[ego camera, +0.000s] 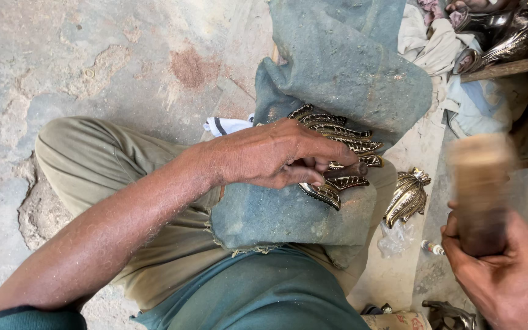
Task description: The person sits on the floor and uses a hammer and chisel to shape and emboss a decorative metal object resting on a cloth-covered block. The person repeatedly strikes the chisel to create patterns on the metal surface.
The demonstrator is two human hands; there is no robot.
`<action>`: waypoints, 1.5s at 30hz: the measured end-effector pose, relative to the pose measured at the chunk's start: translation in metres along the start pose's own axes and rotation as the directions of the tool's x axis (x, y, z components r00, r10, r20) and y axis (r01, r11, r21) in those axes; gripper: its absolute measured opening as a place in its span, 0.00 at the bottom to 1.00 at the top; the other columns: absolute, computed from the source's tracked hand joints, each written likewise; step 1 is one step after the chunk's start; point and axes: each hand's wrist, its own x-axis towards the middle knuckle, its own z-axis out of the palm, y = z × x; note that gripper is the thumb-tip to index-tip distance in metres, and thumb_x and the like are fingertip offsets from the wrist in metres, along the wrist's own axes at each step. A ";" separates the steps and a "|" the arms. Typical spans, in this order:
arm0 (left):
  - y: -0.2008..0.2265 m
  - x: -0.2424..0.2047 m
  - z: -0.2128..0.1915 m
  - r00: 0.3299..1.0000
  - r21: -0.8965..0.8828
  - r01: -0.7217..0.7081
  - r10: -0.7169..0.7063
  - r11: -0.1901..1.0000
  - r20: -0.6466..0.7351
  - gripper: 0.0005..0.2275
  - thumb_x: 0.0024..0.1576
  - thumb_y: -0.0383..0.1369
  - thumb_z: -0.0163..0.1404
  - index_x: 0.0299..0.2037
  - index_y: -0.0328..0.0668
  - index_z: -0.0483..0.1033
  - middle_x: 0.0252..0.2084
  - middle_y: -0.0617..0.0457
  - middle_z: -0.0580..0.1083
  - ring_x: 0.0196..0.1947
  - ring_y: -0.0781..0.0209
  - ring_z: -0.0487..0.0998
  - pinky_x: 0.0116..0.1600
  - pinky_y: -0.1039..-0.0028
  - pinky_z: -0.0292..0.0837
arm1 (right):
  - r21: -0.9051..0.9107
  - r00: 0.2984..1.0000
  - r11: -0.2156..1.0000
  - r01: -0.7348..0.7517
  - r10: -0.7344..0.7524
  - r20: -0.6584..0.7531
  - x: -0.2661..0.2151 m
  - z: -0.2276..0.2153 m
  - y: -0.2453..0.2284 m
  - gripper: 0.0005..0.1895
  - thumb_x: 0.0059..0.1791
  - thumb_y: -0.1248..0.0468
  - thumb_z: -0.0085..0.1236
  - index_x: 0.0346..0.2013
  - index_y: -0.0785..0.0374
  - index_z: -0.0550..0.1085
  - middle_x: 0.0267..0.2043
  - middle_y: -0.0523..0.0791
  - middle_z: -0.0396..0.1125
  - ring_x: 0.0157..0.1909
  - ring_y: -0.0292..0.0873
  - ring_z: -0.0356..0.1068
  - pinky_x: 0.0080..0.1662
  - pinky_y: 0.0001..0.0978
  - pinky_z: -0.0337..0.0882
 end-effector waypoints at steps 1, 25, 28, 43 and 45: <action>0.000 -0.001 0.001 1.000 -0.004 0.003 -0.003 1.000 -0.011 0.22 0.57 0.28 0.59 0.62 0.44 0.72 0.39 0.48 0.81 0.39 0.58 0.84 0.40 0.63 0.78 | 0.090 0.999 0.996 0.024 -0.022 -0.028 0.002 0.005 -0.003 0.15 0.48 0.73 0.62 0.49 0.73 0.73 0.44 0.50 0.73 0.45 0.40 0.73 0.50 0.32 0.75; 0.003 -0.001 -0.003 1.000 -0.036 0.014 -0.013 0.999 0.014 0.22 0.56 0.25 0.60 0.62 0.44 0.72 0.38 0.49 0.79 0.36 0.58 0.82 0.39 0.63 0.78 | -0.091 0.993 0.989 0.113 -0.117 -0.036 0.004 0.007 0.011 0.16 0.49 0.71 0.63 0.51 0.70 0.74 0.43 0.49 0.73 0.42 0.42 0.75 0.47 0.31 0.75; 0.000 -0.001 -0.002 0.999 -0.027 -0.048 0.048 0.998 -0.007 0.22 0.56 0.25 0.60 0.61 0.43 0.72 0.40 0.49 0.80 0.39 0.58 0.83 0.41 0.65 0.80 | -0.317 0.981 0.930 0.186 -0.193 0.009 0.002 0.005 0.010 0.19 0.46 0.72 0.64 0.52 0.71 0.76 0.41 0.51 0.73 0.39 0.44 0.75 0.43 0.34 0.75; 0.001 0.001 -0.003 0.998 -0.011 0.052 -0.052 0.999 0.042 0.22 0.55 0.27 0.61 0.61 0.46 0.73 0.39 0.48 0.81 0.36 0.59 0.84 0.39 0.66 0.80 | 0.812 0.811 0.367 -0.454 0.547 0.206 0.015 0.010 0.013 0.10 0.48 0.60 0.60 0.42 0.58 0.77 0.38 0.41 0.76 0.39 0.31 0.77 0.43 0.24 0.79; 0.001 0.000 -0.003 1.000 -0.063 0.018 -0.017 0.998 0.019 0.22 0.57 0.26 0.59 0.62 0.46 0.72 0.41 0.49 0.81 0.40 0.60 0.86 0.41 0.68 0.82 | 0.130 0.992 0.987 -0.098 0.108 -0.069 0.014 0.009 0.009 0.18 0.42 0.69 0.63 0.45 0.70 0.75 0.38 0.51 0.73 0.36 0.43 0.74 0.41 0.36 0.75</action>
